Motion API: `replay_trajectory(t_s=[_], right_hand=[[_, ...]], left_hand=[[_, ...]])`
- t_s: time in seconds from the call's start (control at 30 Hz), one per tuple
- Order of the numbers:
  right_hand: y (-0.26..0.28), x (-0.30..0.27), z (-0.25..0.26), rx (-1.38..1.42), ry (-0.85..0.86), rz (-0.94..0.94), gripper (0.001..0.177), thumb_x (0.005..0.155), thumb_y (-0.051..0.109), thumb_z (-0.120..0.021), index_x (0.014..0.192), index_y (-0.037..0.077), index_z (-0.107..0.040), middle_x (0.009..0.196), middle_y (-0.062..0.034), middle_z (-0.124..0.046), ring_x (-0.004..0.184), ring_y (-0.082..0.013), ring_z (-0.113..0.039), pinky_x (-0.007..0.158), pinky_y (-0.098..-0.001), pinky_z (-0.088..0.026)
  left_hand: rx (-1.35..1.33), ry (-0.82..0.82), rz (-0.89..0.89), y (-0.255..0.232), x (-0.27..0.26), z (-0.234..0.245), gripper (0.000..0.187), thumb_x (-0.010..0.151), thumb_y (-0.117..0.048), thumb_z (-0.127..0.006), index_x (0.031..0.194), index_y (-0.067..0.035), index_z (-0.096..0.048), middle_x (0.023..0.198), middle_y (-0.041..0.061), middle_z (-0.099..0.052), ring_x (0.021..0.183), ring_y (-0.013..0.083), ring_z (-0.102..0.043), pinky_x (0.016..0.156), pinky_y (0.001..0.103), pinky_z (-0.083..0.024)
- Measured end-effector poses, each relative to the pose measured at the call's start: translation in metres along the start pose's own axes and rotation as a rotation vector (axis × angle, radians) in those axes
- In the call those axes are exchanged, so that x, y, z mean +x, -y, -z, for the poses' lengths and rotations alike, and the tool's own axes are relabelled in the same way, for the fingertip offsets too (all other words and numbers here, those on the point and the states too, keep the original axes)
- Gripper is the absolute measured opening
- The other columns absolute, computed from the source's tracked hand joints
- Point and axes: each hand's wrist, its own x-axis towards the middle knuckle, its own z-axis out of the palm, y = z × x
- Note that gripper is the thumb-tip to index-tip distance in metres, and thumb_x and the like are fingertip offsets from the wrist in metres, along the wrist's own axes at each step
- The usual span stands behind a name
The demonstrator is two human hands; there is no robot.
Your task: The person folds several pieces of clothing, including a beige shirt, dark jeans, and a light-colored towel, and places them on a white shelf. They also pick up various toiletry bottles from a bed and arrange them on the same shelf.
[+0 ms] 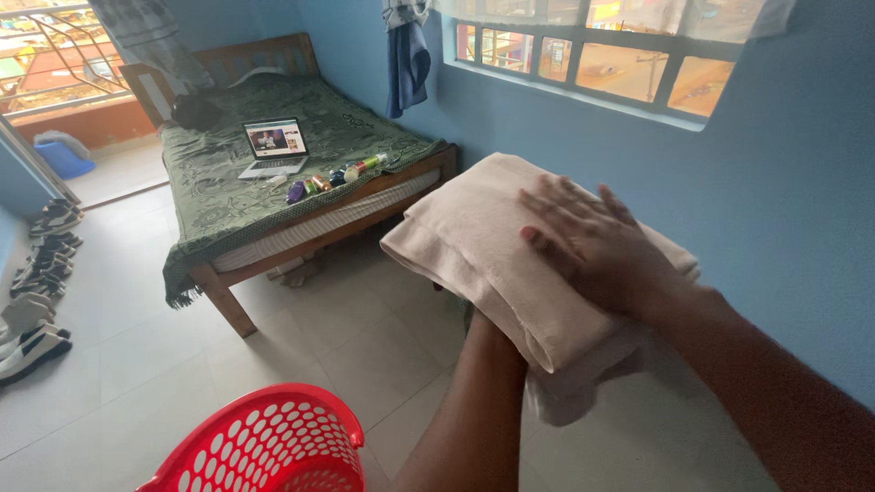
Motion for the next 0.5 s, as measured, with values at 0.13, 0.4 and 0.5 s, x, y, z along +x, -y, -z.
replay_trajectory(t_s=[0.13,0.4,0.5], right_hand=[[-0.024,-0.011,-0.003,0.212,0.049,-0.584,0.08,0.099,0.07,-0.014,0.16,0.021,-0.029,0.164,-0.0137,-0.034,0.155,-0.0338,-0.024,0.125,-0.0569,-0.02],[-0.091,-0.048,0.016,0.742,0.472,-0.855,0.122,0.067,0.087,-0.048,0.165,0.02,-0.02,0.15,-0.0285,-0.052,0.141,-0.0435,-0.05,0.116,-0.0675,-0.036],[-0.113,-0.073,0.017,1.012,0.419,-0.868,0.127,0.064,0.081,-0.063,0.16,0.007,-0.023,0.142,-0.0361,-0.05,0.134,-0.0466,-0.056,0.11,-0.0663,-0.045]], left_hand=[[-0.017,0.081,-0.03,-0.01,0.01,0.007,0.064,0.113,-0.046,-0.045,0.161,-0.006,-0.033,0.151,0.017,-0.049,0.137,0.0243,-0.054,0.108,0.042,-0.055],[-0.116,0.115,0.019,-0.003,0.014,0.004,0.063,0.111,-0.043,-0.049,0.159,-0.003,-0.036,0.146,0.018,-0.052,0.133,0.0239,-0.058,0.104,0.041,-0.058],[-0.133,0.046,0.03,0.029,0.024,-0.002,0.07,0.107,-0.049,-0.048,0.158,-0.003,-0.034,0.146,0.02,-0.051,0.132,0.0269,-0.058,0.104,0.044,-0.058]])
